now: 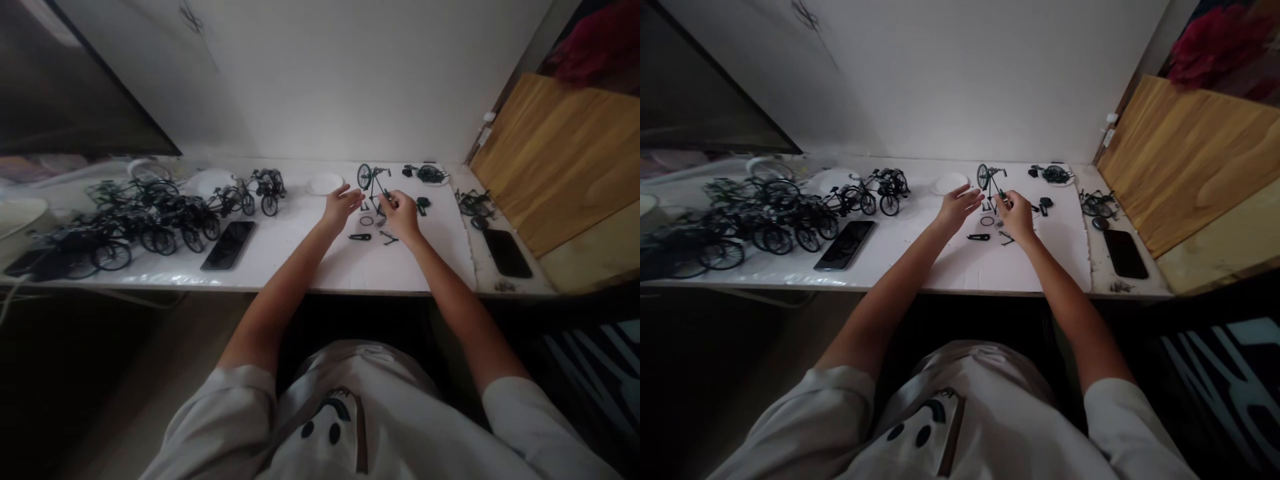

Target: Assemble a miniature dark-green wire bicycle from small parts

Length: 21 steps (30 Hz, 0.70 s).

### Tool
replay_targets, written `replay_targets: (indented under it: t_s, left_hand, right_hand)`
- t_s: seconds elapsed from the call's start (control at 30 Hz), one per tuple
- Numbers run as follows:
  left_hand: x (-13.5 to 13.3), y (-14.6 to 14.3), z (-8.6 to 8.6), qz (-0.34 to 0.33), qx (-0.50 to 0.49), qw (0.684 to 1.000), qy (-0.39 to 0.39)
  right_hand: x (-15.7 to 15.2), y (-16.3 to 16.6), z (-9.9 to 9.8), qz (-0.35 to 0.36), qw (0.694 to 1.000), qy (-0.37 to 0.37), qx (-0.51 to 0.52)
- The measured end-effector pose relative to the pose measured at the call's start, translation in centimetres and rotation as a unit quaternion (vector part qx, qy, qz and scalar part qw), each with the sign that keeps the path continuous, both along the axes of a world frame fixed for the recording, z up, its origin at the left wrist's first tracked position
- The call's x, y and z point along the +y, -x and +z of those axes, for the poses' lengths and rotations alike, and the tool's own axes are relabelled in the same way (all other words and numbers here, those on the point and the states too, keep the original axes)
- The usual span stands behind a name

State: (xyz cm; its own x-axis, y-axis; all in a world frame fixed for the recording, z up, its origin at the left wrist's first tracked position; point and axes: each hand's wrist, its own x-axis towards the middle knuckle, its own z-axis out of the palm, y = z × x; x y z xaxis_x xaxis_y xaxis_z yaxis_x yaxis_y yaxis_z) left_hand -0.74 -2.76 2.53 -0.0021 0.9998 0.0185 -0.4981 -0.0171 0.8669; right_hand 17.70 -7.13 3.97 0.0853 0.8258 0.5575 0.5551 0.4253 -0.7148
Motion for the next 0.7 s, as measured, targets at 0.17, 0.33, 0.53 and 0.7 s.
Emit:
replay_targets:
  t_s: [0.17, 0.33, 0.53, 0.7]
  left_hand:
    - [-0.3, 0.0, -0.1, -0.051, 0.082, 0.994, -0.041]
    - [-0.8, -0.6, 0.2, -0.091, 0.158, 0.979, -0.090]
    - [-1.3, -0.8, 0.7, -0.094, 0.192, 0.974, -0.077]
    - [-1.2, -0.7, 0.4, -0.091, 0.204, 0.974, -0.037]
  right_hand:
    - [0.2, -0.2, -0.1, -0.019, 1.000, 0.001, -0.007]
    - [0.4, -0.1, -0.4, -0.007, 1.000, 0.019, -0.003]
    - [0.2, -0.1, -0.4, 0.004, 0.998, 0.051, -0.028]
    - [0.0, -0.2, -0.3, 0.024, 0.994, 0.080, -0.070]
